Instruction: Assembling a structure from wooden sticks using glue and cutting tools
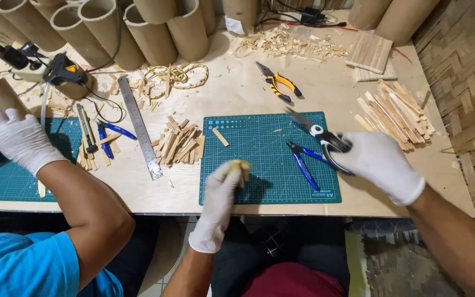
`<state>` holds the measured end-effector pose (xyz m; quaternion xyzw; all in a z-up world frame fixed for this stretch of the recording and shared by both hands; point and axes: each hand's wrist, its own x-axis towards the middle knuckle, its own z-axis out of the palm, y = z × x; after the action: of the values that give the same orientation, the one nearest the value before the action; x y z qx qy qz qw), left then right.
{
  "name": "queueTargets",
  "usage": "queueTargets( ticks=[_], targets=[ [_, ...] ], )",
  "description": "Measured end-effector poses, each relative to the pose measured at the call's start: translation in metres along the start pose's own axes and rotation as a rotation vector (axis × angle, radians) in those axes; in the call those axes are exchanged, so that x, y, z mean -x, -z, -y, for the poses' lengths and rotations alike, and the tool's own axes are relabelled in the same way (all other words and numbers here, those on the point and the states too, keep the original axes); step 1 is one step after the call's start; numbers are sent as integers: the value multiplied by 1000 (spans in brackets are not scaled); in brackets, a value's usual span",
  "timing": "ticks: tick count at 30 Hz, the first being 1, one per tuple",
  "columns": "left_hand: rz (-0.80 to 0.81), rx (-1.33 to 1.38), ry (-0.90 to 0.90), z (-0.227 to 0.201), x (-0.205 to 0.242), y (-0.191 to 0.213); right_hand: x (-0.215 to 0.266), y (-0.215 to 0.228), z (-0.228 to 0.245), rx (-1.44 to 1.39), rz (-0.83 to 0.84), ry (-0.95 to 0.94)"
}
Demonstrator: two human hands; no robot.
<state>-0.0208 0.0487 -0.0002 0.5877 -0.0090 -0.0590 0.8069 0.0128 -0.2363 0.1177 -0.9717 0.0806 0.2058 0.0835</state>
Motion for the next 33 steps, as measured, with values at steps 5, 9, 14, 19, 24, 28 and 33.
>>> queueTargets(
  ticks=[5,9,14,19,24,28,33],
  targets=[
    [-290,-217,-259,-11,2,10,-59,-28,-20,245,-68,-14],
    [-414,-169,-348,-10,3,15,-55,-30,19,140,-332,212],
    [-479,-144,-347,-5,1,18,-58,-55,124,-111,-240,471],
    [-508,-103,-290,-9,3,13,-66,-68,175,-157,-160,491],
    [-505,-12,-256,-15,0,9,-88,-87,182,-125,-207,476],
    [-533,20,-259,-14,-2,10,-70,-72,164,-100,-243,532],
    [-519,-6,-179,-13,0,11,-49,-64,122,-90,-335,824]
  ],
)
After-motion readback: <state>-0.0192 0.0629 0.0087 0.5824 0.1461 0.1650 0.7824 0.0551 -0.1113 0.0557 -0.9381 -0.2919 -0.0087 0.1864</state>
